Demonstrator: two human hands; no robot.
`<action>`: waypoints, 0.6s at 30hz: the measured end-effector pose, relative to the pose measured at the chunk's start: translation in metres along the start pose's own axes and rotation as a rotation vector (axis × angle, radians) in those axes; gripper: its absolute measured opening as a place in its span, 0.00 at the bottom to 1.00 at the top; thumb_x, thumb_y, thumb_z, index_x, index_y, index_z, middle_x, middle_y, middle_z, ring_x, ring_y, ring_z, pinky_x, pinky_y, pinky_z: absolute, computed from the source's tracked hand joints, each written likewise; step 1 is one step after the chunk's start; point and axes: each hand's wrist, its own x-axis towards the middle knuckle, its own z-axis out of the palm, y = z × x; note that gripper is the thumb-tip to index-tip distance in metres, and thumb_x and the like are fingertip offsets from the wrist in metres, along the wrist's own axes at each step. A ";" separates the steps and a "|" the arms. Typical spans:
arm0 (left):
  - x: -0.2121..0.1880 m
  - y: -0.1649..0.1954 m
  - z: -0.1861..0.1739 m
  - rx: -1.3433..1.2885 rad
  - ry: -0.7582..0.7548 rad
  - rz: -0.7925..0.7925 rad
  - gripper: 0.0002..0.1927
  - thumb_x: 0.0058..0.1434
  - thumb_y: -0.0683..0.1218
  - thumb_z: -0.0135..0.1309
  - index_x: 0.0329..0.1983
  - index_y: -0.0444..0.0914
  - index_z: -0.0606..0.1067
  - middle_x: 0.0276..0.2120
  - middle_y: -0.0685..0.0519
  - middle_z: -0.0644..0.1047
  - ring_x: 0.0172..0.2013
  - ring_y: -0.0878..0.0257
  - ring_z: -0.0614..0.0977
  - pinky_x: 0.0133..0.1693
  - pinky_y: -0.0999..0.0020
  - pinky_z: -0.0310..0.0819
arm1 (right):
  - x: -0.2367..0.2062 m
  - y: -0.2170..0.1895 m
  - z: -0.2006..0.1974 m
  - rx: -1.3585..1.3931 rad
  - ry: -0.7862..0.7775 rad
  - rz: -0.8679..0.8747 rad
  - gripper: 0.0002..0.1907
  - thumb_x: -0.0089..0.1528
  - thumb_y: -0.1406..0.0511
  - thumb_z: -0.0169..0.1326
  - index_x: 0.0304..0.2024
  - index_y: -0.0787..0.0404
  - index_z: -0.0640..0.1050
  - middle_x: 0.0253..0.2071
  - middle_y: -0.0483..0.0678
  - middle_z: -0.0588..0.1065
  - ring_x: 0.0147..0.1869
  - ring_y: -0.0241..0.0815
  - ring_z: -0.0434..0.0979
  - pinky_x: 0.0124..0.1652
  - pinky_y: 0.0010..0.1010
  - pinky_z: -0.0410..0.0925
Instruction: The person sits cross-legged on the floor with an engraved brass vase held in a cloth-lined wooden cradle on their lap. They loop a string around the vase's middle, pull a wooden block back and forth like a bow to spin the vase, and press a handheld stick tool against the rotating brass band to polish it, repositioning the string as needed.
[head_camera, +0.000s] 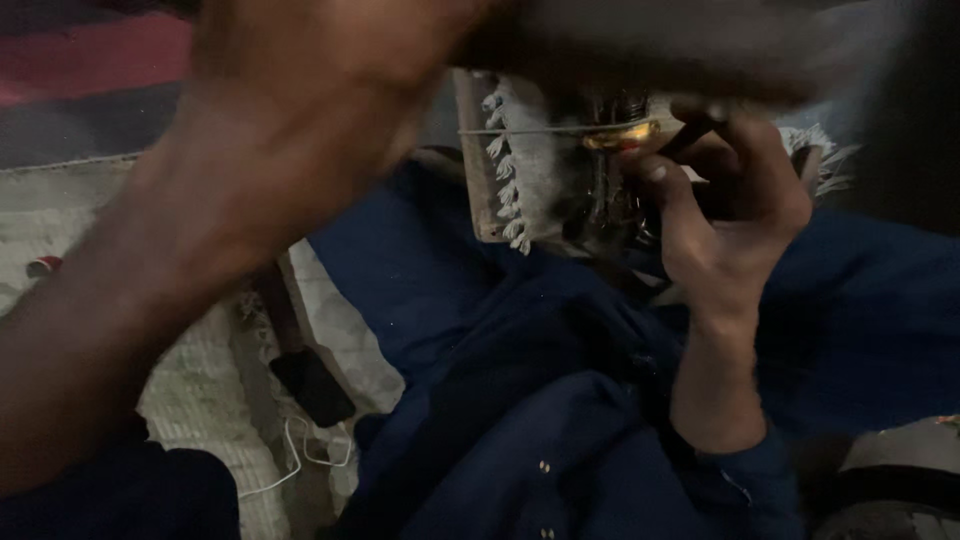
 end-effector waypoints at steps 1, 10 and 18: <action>-0.001 0.001 -0.004 -0.051 0.026 -0.019 0.22 0.76 0.42 0.56 0.70 0.37 0.68 0.41 0.42 0.74 0.38 0.51 0.77 0.41 0.50 0.73 | 0.000 0.001 -0.001 -0.011 -0.004 0.001 0.21 0.77 0.81 0.54 0.69 0.64 0.67 0.62 0.54 0.74 0.58 0.46 0.84 0.55 0.34 0.84; -0.010 0.013 -0.008 0.091 0.052 0.002 0.29 0.64 0.37 0.62 0.67 0.38 0.66 0.43 0.41 0.75 0.41 0.47 0.78 0.39 0.52 0.73 | 0.006 0.014 -0.013 0.106 -0.024 0.022 0.22 0.77 0.74 0.55 0.71 0.61 0.66 0.65 0.53 0.70 0.54 0.44 0.84 0.54 0.33 0.82; 0.003 0.010 0.007 -0.140 0.108 0.053 0.28 0.64 0.38 0.61 0.64 0.32 0.63 0.42 0.39 0.75 0.42 0.43 0.80 0.45 0.51 0.75 | 0.001 0.031 -0.019 0.019 -0.027 -0.025 0.22 0.76 0.74 0.62 0.68 0.63 0.67 0.62 0.57 0.73 0.53 0.47 0.86 0.49 0.30 0.84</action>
